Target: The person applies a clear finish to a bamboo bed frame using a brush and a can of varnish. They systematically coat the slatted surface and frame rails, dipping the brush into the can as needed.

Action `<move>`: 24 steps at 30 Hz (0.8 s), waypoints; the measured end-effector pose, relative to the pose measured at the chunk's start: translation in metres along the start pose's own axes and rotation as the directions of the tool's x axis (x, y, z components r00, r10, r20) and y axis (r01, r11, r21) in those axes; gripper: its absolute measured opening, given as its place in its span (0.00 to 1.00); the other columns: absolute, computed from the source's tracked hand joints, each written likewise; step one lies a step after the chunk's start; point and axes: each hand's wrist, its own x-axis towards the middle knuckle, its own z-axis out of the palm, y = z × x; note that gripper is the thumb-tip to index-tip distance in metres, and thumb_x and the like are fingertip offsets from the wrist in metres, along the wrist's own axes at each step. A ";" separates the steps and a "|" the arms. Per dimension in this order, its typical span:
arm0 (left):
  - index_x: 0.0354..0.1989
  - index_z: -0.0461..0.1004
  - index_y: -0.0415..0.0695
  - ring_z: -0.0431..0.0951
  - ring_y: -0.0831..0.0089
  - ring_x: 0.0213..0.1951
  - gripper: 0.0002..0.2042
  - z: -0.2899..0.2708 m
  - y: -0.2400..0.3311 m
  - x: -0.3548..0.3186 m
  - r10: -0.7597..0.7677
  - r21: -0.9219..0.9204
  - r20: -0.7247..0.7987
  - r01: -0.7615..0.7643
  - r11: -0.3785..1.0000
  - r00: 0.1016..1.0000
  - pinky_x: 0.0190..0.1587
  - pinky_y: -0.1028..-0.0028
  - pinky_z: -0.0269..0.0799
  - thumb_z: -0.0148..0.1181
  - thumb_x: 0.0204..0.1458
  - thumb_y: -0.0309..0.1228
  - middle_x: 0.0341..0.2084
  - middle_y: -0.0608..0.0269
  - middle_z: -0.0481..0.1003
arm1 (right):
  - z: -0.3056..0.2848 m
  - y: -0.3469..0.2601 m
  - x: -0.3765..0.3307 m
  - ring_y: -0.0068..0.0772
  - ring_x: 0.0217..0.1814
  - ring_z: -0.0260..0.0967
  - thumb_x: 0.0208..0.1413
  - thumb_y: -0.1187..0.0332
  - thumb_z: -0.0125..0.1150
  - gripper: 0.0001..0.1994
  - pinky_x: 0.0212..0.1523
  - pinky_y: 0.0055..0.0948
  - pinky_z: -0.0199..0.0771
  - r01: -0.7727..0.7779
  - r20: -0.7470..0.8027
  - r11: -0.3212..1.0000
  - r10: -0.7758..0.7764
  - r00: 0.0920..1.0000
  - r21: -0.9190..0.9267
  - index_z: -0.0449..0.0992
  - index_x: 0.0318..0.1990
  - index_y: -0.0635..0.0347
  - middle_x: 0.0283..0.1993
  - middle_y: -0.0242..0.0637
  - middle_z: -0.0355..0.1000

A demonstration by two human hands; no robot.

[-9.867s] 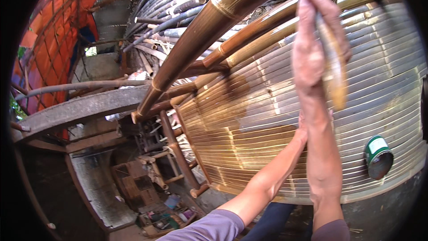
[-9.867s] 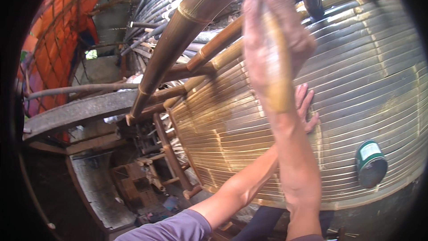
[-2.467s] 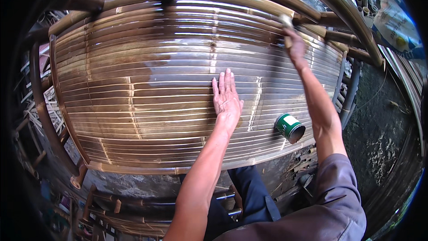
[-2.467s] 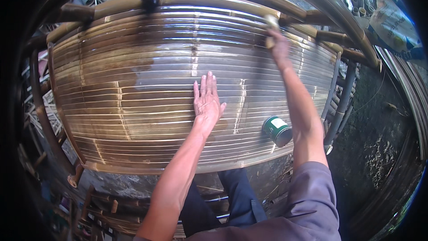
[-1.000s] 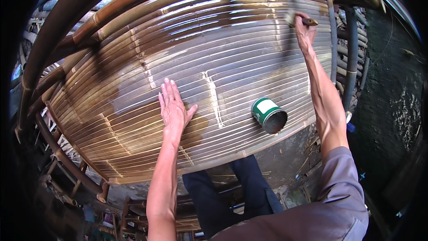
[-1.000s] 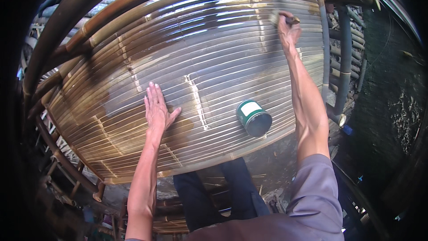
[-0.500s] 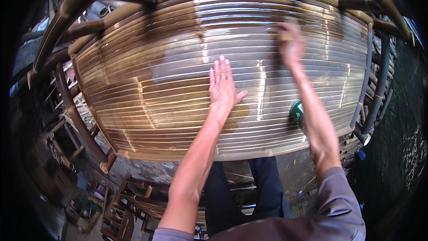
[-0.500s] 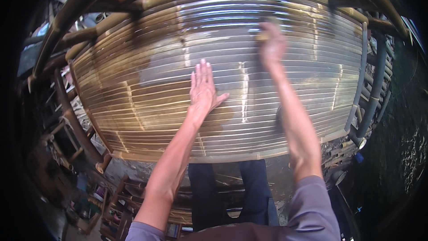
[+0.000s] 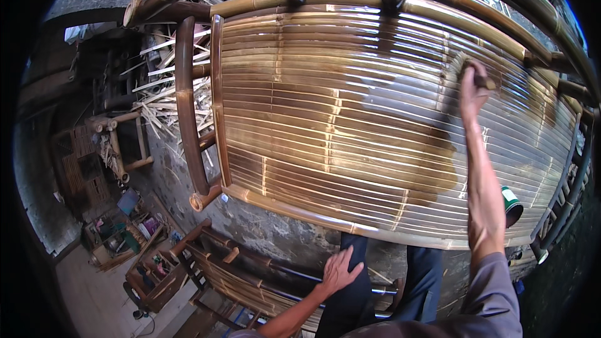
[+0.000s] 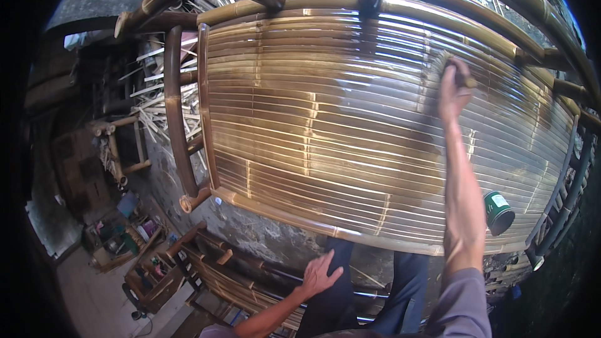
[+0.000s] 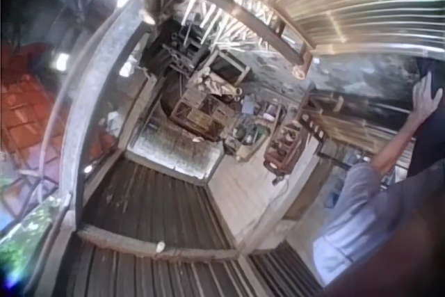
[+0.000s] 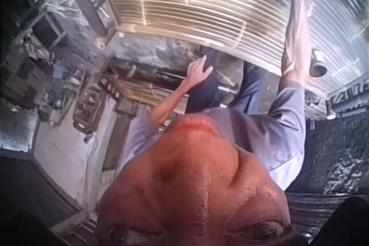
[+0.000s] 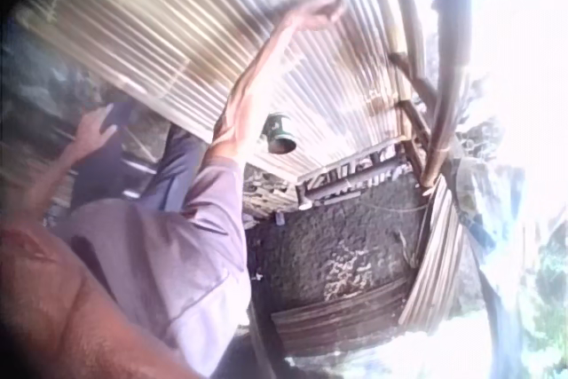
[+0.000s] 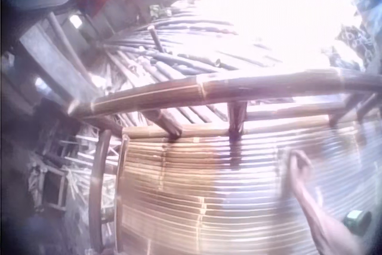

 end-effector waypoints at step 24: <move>0.52 0.76 0.51 0.62 0.55 0.62 0.23 -0.020 -0.045 0.027 -0.091 0.303 -0.107 0.120 0.946 0.990 0.65 0.50 0.51 0.61 0.47 0.45 0.58 0.54 0.67 | 0.308 -0.253 -0.032 0.32 0.58 0.66 0.51 0.57 0.73 0.32 0.56 0.40 0.68 -0.389 0.370 0.032 0.252 0.894 0.921 0.66 0.61 0.56 0.54 0.35 0.70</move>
